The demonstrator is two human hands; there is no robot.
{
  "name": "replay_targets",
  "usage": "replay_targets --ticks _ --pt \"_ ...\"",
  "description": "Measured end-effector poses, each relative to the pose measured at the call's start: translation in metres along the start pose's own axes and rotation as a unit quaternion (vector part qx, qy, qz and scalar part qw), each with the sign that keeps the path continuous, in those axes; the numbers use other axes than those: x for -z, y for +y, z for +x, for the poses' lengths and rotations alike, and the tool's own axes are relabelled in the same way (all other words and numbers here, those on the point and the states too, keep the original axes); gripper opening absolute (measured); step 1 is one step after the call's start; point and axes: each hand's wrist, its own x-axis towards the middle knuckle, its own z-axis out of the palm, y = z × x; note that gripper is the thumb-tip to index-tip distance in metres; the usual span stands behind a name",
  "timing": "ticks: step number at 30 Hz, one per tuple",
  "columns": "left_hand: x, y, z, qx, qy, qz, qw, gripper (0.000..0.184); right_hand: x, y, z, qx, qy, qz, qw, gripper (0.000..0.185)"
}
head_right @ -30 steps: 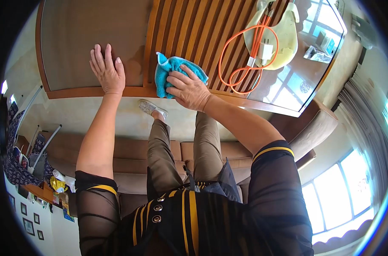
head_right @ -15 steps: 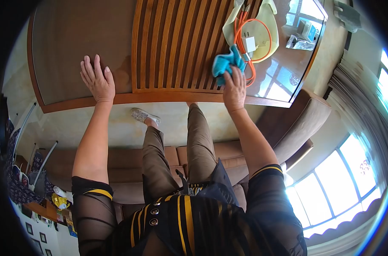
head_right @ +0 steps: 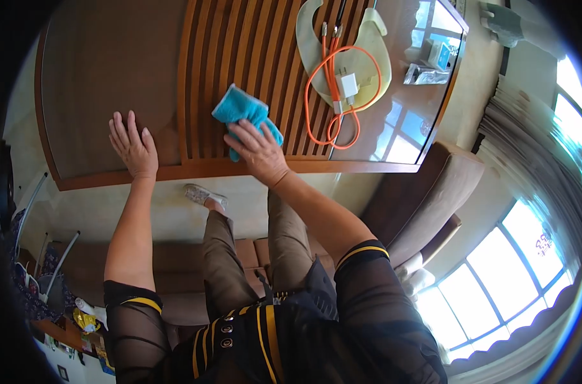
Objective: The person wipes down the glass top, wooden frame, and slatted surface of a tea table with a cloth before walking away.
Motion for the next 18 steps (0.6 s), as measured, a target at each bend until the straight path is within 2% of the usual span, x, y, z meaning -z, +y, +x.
replay_targets --ticks 2,4,6,9,12,16,18 --pt "0.001 0.000 0.001 -0.012 0.006 0.003 1.000 0.050 0.022 0.048 0.033 -0.018 0.075 -0.070 0.995 0.054" --pt "0.003 0.002 0.002 -0.008 0.003 0.002 1.000 0.050 0.040 0.092 0.074 -0.071 0.193 -0.086 0.975 0.053" --pt "0.004 0.003 0.002 -0.007 -0.006 0.009 1.000 0.050 0.064 0.113 0.112 -0.080 0.242 -0.077 0.964 0.051" --pt "0.005 0.003 0.002 -0.005 -0.010 0.008 1.000 0.051 0.078 0.136 0.135 -0.063 0.221 -0.123 0.965 0.053" --pt "0.006 0.004 0.003 -0.001 -0.012 0.010 1.000 0.050 0.092 0.154 0.118 -0.059 0.180 -0.130 0.973 0.058" --pt "0.009 0.004 0.003 0.006 -0.021 0.004 1.000 0.050 0.112 0.187 0.082 -0.206 0.196 -0.149 0.947 0.054" --pt "0.009 0.003 0.003 0.010 -0.033 -0.005 0.999 0.053 0.118 0.197 0.072 -0.203 0.177 -0.165 0.949 0.053"
